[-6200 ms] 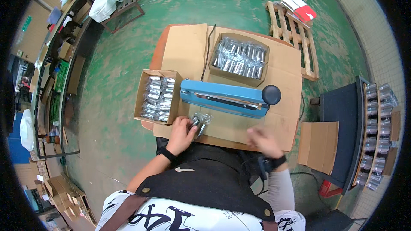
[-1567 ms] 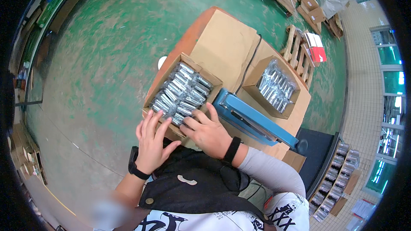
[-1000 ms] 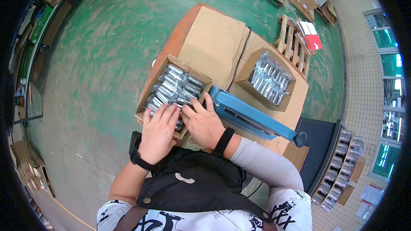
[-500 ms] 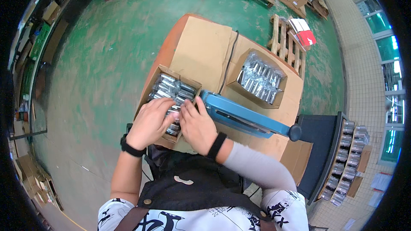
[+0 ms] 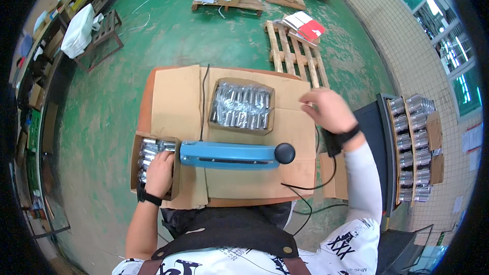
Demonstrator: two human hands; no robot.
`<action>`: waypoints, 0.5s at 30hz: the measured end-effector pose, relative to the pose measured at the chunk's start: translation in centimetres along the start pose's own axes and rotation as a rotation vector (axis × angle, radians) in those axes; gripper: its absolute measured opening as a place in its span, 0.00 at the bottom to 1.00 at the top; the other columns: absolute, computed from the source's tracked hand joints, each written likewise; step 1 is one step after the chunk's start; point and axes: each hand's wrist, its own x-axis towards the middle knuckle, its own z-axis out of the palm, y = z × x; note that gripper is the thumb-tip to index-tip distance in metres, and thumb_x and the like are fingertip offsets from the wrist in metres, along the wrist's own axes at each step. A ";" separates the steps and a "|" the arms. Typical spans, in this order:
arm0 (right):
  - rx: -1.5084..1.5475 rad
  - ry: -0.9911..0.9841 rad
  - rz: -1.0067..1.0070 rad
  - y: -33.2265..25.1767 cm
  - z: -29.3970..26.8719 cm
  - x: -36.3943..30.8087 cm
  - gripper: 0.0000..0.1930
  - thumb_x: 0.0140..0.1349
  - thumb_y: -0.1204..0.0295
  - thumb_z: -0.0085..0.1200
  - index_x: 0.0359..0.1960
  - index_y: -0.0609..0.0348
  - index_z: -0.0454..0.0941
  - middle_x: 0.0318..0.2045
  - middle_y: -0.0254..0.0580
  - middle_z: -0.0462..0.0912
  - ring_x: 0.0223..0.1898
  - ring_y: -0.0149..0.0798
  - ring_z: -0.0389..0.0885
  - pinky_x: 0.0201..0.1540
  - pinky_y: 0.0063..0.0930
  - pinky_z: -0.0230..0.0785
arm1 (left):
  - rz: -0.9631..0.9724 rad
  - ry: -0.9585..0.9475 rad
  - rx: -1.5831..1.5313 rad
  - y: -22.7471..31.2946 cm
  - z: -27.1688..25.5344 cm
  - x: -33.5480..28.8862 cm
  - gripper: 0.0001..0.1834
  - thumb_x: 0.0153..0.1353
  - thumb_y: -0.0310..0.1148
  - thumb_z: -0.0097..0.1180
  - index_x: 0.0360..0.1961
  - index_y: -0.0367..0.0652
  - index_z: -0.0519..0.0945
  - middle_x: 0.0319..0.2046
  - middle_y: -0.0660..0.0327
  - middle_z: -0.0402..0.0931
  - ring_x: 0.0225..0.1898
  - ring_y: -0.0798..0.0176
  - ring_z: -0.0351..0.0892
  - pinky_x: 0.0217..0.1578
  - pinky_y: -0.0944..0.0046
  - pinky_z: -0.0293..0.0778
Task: Packing small metal components into plastic bags and sealing them using a heat sealer.
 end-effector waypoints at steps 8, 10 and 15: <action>0.004 0.010 -0.682 -1.1 13.7 11.7 0.09 0.55 0.72 0.53 0.37 0.49 0.80 0.41 0.29 0.79 0.47 0.37 0.75 0.47 0.35 0.69 | -0.058 -0.269 0.122 0.1 0.0 -3.6 0.36 0.55 0.21 0.48 0.69 0.44 0.62 0.71 0.59 0.57 0.70 0.54 0.58 0.66 0.48 0.57; -0.002 0.045 -0.786 -2.9 15.0 13.1 0.11 0.57 0.72 0.50 0.42 0.48 0.78 0.46 0.27 0.77 0.49 0.36 0.74 0.49 0.34 0.67 | -0.083 -0.329 0.135 0.1 0.2 -3.2 0.39 0.55 0.22 0.48 0.71 0.46 0.58 0.73 0.60 0.53 0.72 0.55 0.54 0.68 0.48 0.54; -0.109 -0.067 -0.727 -3.5 18.0 14.3 0.10 0.59 0.72 0.49 0.42 0.49 0.77 0.38 0.34 0.74 0.46 0.37 0.73 0.47 0.33 0.63 | -0.098 -0.312 0.082 0.6 -0.2 -3.0 0.37 0.57 0.22 0.47 0.70 0.46 0.59 0.72 0.60 0.55 0.72 0.54 0.55 0.67 0.46 0.54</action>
